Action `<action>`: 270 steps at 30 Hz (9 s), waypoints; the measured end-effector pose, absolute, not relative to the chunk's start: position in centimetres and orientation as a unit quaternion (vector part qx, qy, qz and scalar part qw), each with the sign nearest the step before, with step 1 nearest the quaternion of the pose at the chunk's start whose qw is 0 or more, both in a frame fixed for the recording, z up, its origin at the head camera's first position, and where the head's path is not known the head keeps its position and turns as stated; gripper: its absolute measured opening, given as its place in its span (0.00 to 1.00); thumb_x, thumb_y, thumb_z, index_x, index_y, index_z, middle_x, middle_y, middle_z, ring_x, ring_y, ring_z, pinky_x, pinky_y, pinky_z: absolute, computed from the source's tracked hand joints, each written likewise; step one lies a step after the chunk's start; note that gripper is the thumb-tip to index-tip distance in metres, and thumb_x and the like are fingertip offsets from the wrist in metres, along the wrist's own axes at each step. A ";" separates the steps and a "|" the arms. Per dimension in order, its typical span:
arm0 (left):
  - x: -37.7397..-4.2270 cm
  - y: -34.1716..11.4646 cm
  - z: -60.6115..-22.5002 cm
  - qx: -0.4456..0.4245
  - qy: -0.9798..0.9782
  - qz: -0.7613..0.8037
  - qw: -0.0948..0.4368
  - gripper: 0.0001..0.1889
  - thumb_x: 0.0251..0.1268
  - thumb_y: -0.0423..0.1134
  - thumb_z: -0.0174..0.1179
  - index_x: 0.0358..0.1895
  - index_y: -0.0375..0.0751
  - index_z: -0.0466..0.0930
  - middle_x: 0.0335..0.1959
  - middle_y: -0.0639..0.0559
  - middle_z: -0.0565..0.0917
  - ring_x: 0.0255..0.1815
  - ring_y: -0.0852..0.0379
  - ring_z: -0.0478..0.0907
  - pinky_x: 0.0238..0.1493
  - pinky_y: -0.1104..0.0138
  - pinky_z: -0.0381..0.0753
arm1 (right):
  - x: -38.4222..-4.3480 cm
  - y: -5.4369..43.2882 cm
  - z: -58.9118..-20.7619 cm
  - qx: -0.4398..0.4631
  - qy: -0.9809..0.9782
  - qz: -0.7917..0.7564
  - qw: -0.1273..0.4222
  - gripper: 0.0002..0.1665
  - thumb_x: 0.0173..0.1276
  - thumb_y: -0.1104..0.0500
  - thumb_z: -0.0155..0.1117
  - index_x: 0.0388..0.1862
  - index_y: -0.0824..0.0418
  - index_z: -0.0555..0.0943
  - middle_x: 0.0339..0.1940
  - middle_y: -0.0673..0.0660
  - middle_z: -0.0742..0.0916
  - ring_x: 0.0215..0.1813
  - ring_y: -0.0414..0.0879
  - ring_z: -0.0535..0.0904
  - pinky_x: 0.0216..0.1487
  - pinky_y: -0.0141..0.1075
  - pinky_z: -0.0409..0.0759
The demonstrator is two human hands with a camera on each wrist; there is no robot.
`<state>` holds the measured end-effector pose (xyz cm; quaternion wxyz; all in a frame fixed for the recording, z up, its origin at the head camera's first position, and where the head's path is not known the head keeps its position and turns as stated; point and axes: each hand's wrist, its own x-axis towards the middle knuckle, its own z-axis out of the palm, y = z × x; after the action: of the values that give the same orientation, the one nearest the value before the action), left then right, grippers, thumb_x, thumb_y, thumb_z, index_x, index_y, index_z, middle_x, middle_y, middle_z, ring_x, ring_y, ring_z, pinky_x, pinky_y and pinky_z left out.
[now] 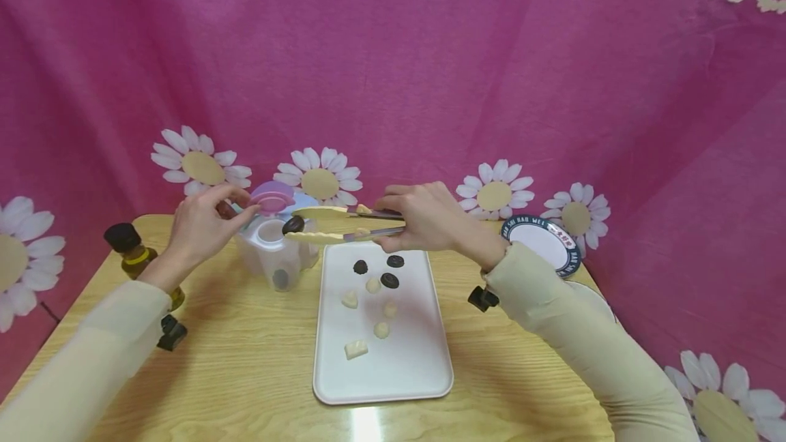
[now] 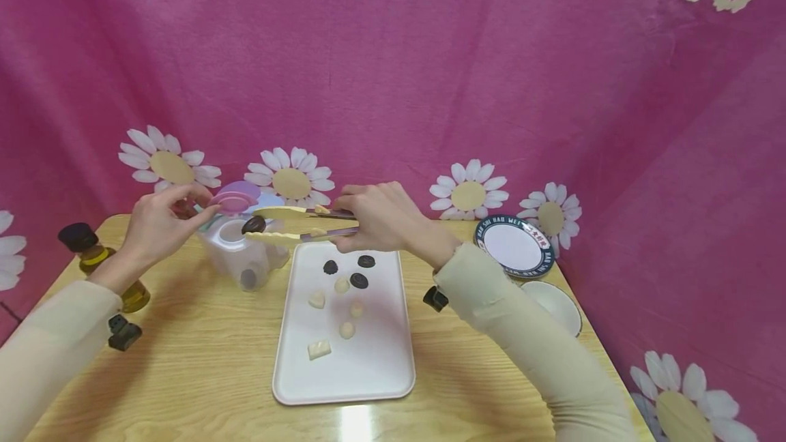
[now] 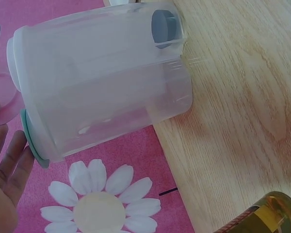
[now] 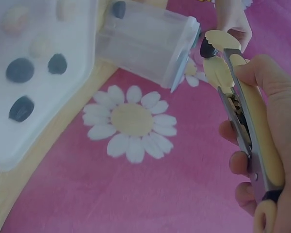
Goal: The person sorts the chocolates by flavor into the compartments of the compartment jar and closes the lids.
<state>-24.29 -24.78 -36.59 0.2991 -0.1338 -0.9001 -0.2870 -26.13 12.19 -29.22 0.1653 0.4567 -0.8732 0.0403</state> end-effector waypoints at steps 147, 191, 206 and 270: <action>-24.1 -24.8 -36.6 -0.134 -0.902 -0.282 0.299 0.11 0.61 0.36 0.76 0.43 0.38 0.87 0.33 0.40 0.90 0.29 0.47 0.83 0.30 0.69 0.71 | -25.1 15.1 -33.6 0.418 -0.887 0.103 0.165 0.23 0.58 0.41 0.76 0.48 0.52 0.90 0.32 0.46 0.87 0.25 0.35 0.72 0.22 0.30 0.66; -24.2 -24.9 -36.5 -0.135 -0.900 -0.287 0.299 0.10 0.60 0.37 0.77 0.42 0.39 0.88 0.31 0.39 0.90 0.28 0.47 0.84 0.29 0.73 0.69 | -26.7 14.0 -32.6 0.407 -0.898 0.101 0.134 0.28 0.58 0.38 0.77 0.52 0.52 0.90 0.34 0.47 0.88 0.24 0.36 0.69 0.22 0.29 0.59; -24.0 -24.8 -36.4 -0.128 -0.905 -0.291 0.284 0.10 0.62 0.37 0.75 0.43 0.38 0.87 0.33 0.39 0.90 0.29 0.47 0.82 0.29 0.70 0.71 | -26.1 21.8 -36.4 0.354 -0.922 0.072 0.142 0.30 0.53 0.36 0.77 0.48 0.54 0.90 0.34 0.49 0.88 0.26 0.37 0.70 0.24 0.31 0.62; -24.0 -24.7 -36.3 -0.128 -0.910 -0.282 0.277 0.12 0.63 0.38 0.75 0.45 0.38 0.87 0.35 0.39 0.90 0.30 0.46 0.84 0.29 0.70 0.73 | -26.0 24.8 -38.9 0.307 -0.940 0.100 0.112 0.20 0.56 0.42 0.79 0.42 0.50 0.87 0.29 0.43 0.87 0.27 0.35 0.73 0.27 0.33 0.73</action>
<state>-23.98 -24.66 -36.27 0.2765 -0.1280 -0.9098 -0.2817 -25.98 24.80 -38.94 0.1121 0.3074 -0.9396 0.1001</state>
